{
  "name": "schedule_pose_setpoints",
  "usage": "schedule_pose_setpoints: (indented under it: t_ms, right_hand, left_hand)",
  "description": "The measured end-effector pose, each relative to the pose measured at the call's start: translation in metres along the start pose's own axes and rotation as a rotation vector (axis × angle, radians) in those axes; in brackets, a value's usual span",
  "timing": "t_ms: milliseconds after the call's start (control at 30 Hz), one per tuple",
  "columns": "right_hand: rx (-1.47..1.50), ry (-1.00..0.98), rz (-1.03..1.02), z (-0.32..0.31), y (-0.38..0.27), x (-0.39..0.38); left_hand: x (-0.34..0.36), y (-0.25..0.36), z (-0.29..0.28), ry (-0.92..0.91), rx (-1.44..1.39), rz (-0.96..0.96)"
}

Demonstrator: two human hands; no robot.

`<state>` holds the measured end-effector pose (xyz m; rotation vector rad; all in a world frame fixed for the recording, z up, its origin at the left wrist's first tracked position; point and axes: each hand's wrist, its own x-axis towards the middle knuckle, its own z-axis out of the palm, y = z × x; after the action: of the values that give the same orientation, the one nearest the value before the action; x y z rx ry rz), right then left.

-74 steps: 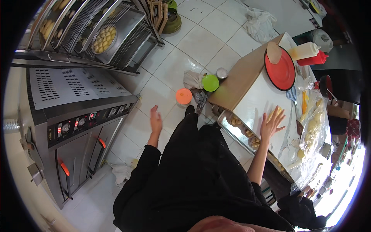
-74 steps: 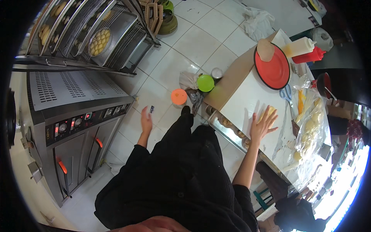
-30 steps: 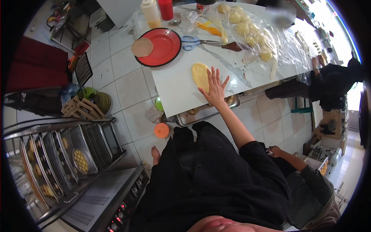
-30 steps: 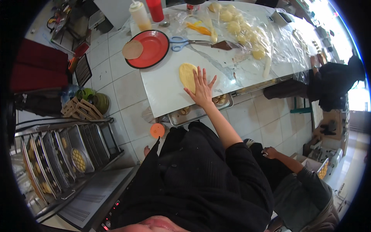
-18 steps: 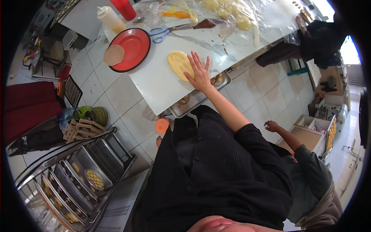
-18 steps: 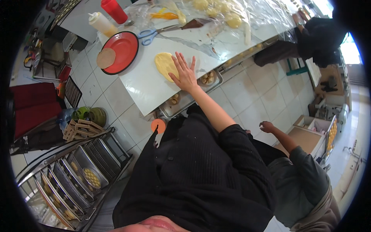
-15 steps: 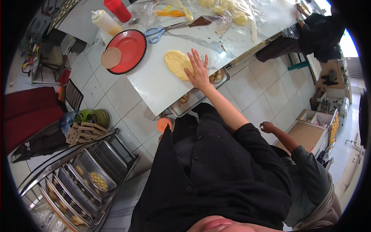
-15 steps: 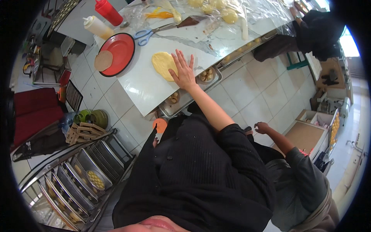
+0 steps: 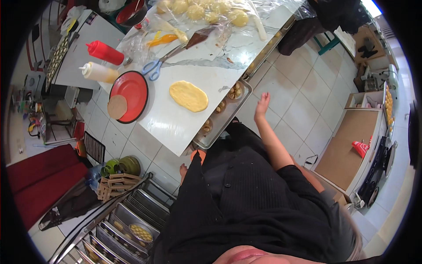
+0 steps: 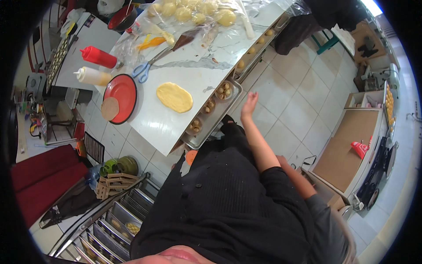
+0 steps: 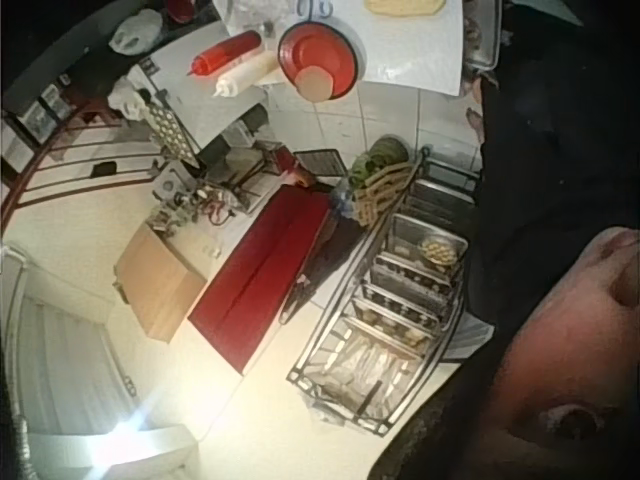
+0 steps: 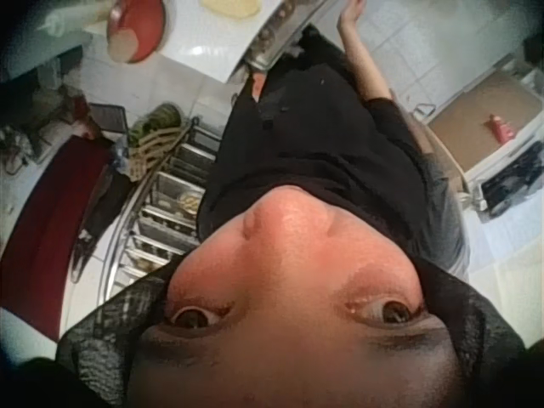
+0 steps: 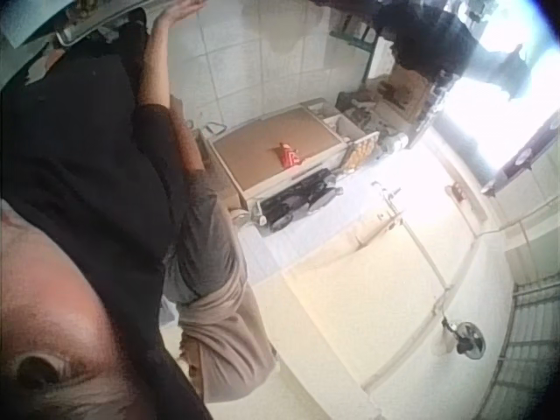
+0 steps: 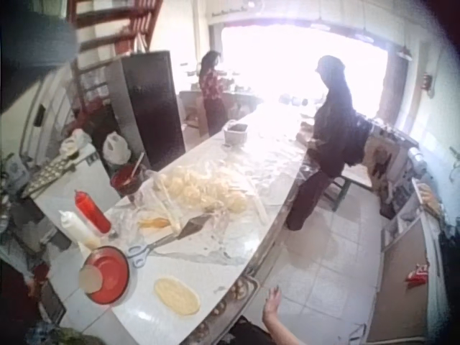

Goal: The person flattens a dough ball using a roller, adds chocolate chips onto it, and folds the dough. They slice and shape the dough using a scraper and place it into a paper cup liner.

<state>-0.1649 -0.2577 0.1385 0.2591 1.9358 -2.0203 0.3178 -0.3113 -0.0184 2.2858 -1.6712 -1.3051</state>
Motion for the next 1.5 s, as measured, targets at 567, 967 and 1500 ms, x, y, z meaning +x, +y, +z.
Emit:
schedule_pose_setpoints:
  t_ms: [567, 967, 1500]
  right_hand:
    - [0.156, -0.333, -0.620, 0.229, -0.303, 0.346]
    - [0.007, -0.277, -0.083, 0.394, -0.334, 0.550]
    - [-0.041, -1.274, -0.094, 0.255, -0.330, 0.186]
  left_hand:
    - [-0.083, 0.092, 0.057, 0.139, 0.183, -0.210]
    - [-0.129, 0.210, 0.069, 1.169, -0.089, -0.680]
    - [-0.152, 0.629, 0.031, 0.081, -1.144, 0.688]
